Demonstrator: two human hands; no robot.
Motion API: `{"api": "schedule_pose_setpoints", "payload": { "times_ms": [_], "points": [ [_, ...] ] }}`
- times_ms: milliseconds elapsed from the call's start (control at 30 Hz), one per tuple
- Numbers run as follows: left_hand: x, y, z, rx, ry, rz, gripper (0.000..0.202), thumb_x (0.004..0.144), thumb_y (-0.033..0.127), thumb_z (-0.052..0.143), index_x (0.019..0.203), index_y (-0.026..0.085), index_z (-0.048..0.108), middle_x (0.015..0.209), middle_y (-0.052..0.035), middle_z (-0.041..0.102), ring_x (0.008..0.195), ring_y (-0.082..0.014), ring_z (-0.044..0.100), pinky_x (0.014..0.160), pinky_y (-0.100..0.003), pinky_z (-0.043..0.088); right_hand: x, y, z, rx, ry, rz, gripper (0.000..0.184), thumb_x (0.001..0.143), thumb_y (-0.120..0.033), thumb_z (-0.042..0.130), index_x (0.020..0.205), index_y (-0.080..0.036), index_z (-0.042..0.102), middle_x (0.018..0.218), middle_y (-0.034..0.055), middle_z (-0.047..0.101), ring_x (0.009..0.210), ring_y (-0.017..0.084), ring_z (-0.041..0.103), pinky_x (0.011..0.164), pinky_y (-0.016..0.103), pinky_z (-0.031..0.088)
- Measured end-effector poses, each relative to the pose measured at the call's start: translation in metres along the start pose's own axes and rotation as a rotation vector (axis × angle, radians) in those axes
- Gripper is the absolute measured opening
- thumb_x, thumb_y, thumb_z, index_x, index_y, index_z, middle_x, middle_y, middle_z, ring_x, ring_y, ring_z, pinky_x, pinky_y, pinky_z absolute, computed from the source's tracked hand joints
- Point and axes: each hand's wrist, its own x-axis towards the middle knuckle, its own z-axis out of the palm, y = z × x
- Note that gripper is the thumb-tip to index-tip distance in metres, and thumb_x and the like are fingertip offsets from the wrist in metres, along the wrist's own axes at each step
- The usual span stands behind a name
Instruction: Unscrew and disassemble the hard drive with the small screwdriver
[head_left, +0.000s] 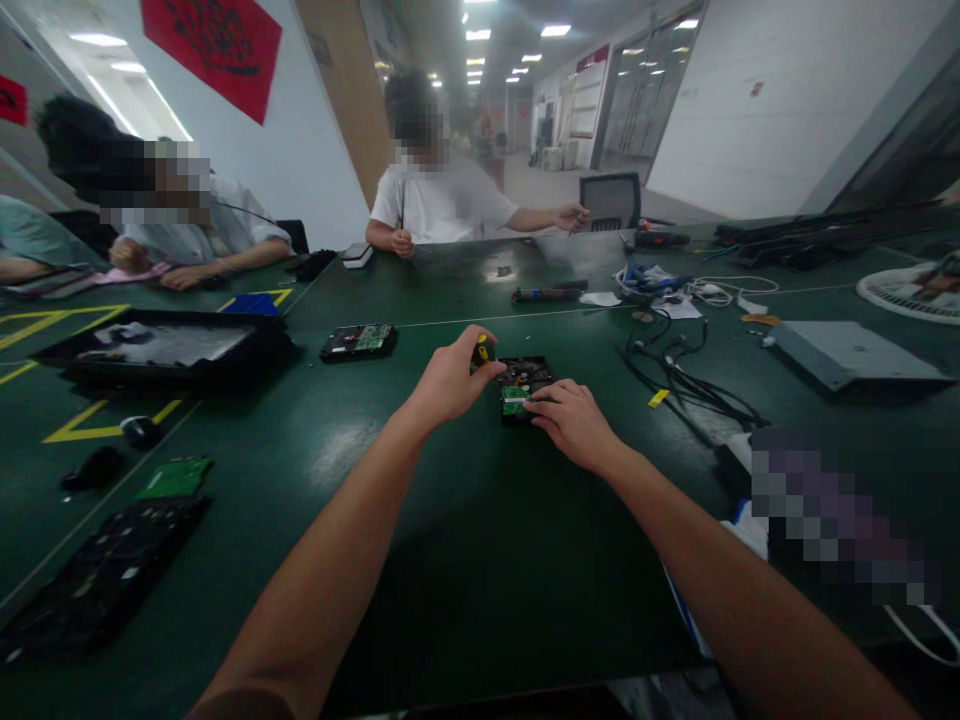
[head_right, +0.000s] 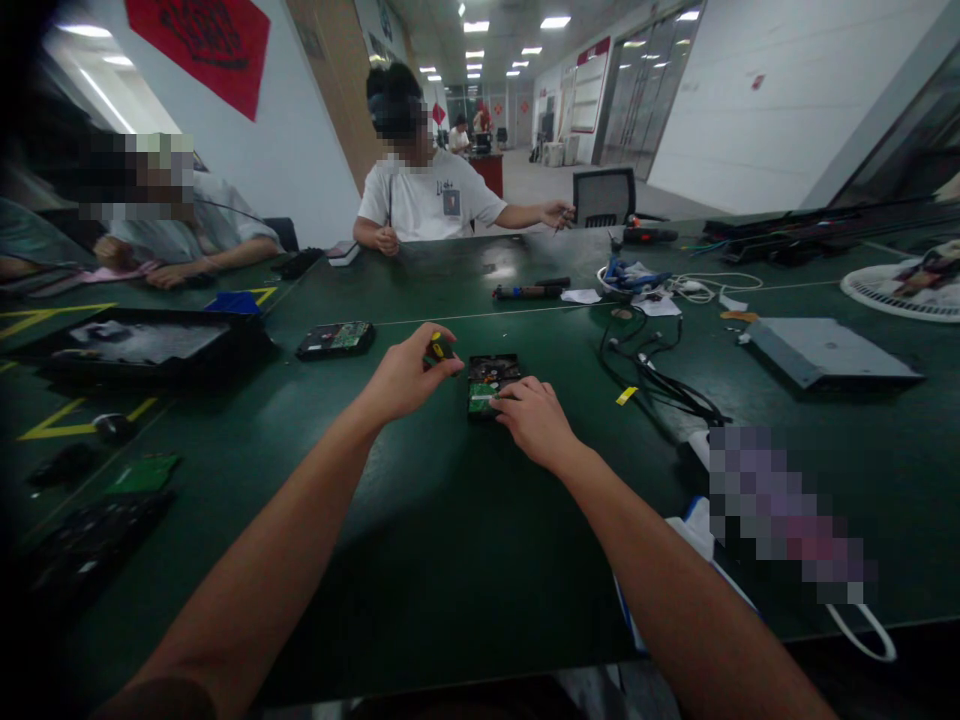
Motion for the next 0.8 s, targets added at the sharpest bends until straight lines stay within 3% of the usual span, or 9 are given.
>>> {"api": "schedule_pose_setpoints", "payload": {
  "times_ms": [100, 233, 300, 433, 567, 700, 800],
  "points": [
    [0.001, 0.003, 0.000, -0.084, -0.056, 0.035, 0.022, 0.090, 0.024, 0.069, 0.110, 0.023, 0.060, 0.099, -0.0046, 0.069, 0.088, -0.0201, 0.064, 0.078, -0.034, 0.050, 0.000, 0.000, 0.001, 0.000, 0.011, -0.004, 0.025, 0.098, -0.023, 0.064, 0.120, -0.025, 0.075, 0.125, 0.0083, 0.071, 0.113, 0.030, 0.054, 0.092, 0.049, 0.044],
    [0.003, 0.001, 0.008, -0.571, -0.253, -0.007, 0.016, 0.092, 0.024, 0.063, 0.106, 0.021, 0.056, 0.102, -0.0056, 0.068, 0.091, -0.0185, 0.064, 0.075, -0.031, 0.053, 0.001, -0.001, 0.001, 0.012, 0.038, -0.022, 0.025, 0.096, -0.021, 0.065, 0.118, -0.024, 0.076, 0.124, 0.0093, 0.070, 0.109, 0.029, 0.054, 0.092, 0.050, 0.048],
    [0.005, -0.002, 0.011, -0.709, -0.272, -0.043, 0.018, 0.090, 0.025, 0.066, 0.104, 0.021, 0.055, 0.098, -0.0042, 0.066, 0.090, -0.0175, 0.064, 0.074, -0.029, 0.053, 0.000, -0.002, 0.002, 0.017, 0.040, -0.018, 0.025, 0.096, -0.020, 0.065, 0.118, -0.023, 0.076, 0.123, 0.0101, 0.069, 0.107, 0.028, 0.055, 0.091, 0.048, 0.050],
    [0.008, -0.002, 0.017, -0.733, -0.185, -0.114, 0.025, 0.095, 0.044, 0.063, 0.098, 0.020, 0.056, 0.088, -0.0039, 0.066, 0.082, -0.0166, 0.063, 0.067, -0.027, 0.051, -0.001, -0.001, 0.004, 0.061, 0.019, 0.008, 0.029, 0.095, -0.018, 0.065, 0.122, -0.023, 0.073, 0.125, 0.0112, 0.065, 0.108, 0.026, 0.059, 0.090, 0.045, 0.054],
    [0.014, 0.006, 0.023, -0.723, -0.102, -0.161, 0.051, 0.099, 0.066, 0.044, 0.088, 0.019, 0.060, 0.082, -0.0059, 0.064, 0.072, -0.0158, 0.060, 0.056, -0.024, 0.046, -0.002, 0.001, 0.006, 0.085, 0.010, 0.012, 0.030, 0.096, -0.020, 0.064, 0.124, -0.023, 0.072, 0.125, 0.0113, 0.064, 0.109, 0.026, 0.061, 0.092, 0.045, 0.054],
    [0.017, 0.011, 0.022, -0.701, -0.098, -0.169, 0.047, 0.097, 0.061, 0.053, 0.083, 0.018, 0.066, 0.081, -0.0051, 0.062, 0.070, -0.0147, 0.058, 0.053, -0.023, 0.044, -0.002, 0.004, 0.007, 0.111, 0.022, 0.001, 0.028, 0.097, -0.020, 0.063, 0.123, -0.023, 0.073, 0.124, 0.0108, 0.065, 0.109, 0.026, 0.061, 0.094, 0.046, 0.053],
    [0.015, 0.014, 0.016, -0.800, -0.203, -0.188, 0.040, 0.096, 0.057, 0.058, 0.095, 0.019, 0.069, 0.085, -0.0056, 0.063, 0.078, -0.0167, 0.062, 0.054, -0.023, 0.046, -0.002, 0.006, 0.008, 0.154, 0.042, 0.000, 0.028, 0.097, -0.021, 0.063, 0.122, -0.024, 0.073, 0.125, 0.0103, 0.065, 0.110, 0.026, 0.061, 0.095, 0.046, 0.053]
  ]
}}
